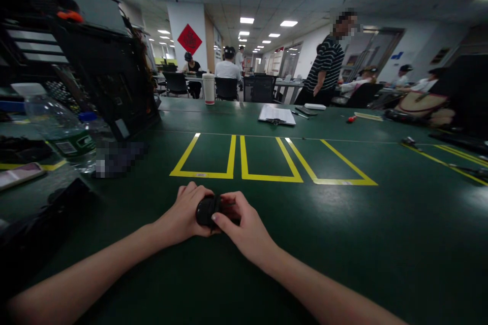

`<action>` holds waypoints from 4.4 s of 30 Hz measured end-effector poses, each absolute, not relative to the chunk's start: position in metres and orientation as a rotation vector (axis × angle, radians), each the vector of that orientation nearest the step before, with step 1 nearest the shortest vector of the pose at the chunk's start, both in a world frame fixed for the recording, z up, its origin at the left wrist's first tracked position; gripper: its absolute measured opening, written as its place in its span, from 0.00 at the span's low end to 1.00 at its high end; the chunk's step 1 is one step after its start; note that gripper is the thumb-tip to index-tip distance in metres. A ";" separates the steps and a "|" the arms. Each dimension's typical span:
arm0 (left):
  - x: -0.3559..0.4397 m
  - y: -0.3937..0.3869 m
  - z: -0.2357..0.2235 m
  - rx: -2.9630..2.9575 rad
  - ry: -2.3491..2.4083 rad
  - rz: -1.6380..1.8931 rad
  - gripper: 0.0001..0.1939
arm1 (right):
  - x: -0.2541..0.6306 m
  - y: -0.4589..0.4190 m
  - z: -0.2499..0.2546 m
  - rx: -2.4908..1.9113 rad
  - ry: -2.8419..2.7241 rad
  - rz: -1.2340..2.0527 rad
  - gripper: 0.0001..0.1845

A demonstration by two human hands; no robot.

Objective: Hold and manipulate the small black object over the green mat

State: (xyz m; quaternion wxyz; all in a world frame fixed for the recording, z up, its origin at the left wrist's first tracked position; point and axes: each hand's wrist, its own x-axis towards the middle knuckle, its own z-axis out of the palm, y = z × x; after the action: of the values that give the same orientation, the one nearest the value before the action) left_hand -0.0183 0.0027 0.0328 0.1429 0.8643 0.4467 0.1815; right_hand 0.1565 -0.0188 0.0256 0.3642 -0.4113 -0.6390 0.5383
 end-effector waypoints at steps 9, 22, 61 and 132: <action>-0.019 0.003 0.034 2.479 1.285 0.516 0.26 | 0.159 -0.022 0.027 -0.989 -1.691 1.393 0.13; -0.020 0.003 0.032 2.488 1.281 0.542 0.26 | 0.162 -0.018 0.030 -1.010 -1.657 1.502 0.13; -0.018 0.005 0.027 2.520 1.293 0.572 0.26 | 0.160 -0.015 0.023 -0.944 -1.648 1.457 0.12; -0.018 0.003 0.033 2.477 1.288 0.525 0.25 | 0.164 -0.018 0.027 -0.922 -1.660 1.500 0.16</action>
State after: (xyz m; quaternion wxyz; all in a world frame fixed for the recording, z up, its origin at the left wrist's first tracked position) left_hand -0.0185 0.0025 0.0325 0.1501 0.8620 0.4483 0.1829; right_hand 0.1637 -0.0181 0.0269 0.3532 -0.3564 -0.6417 0.5801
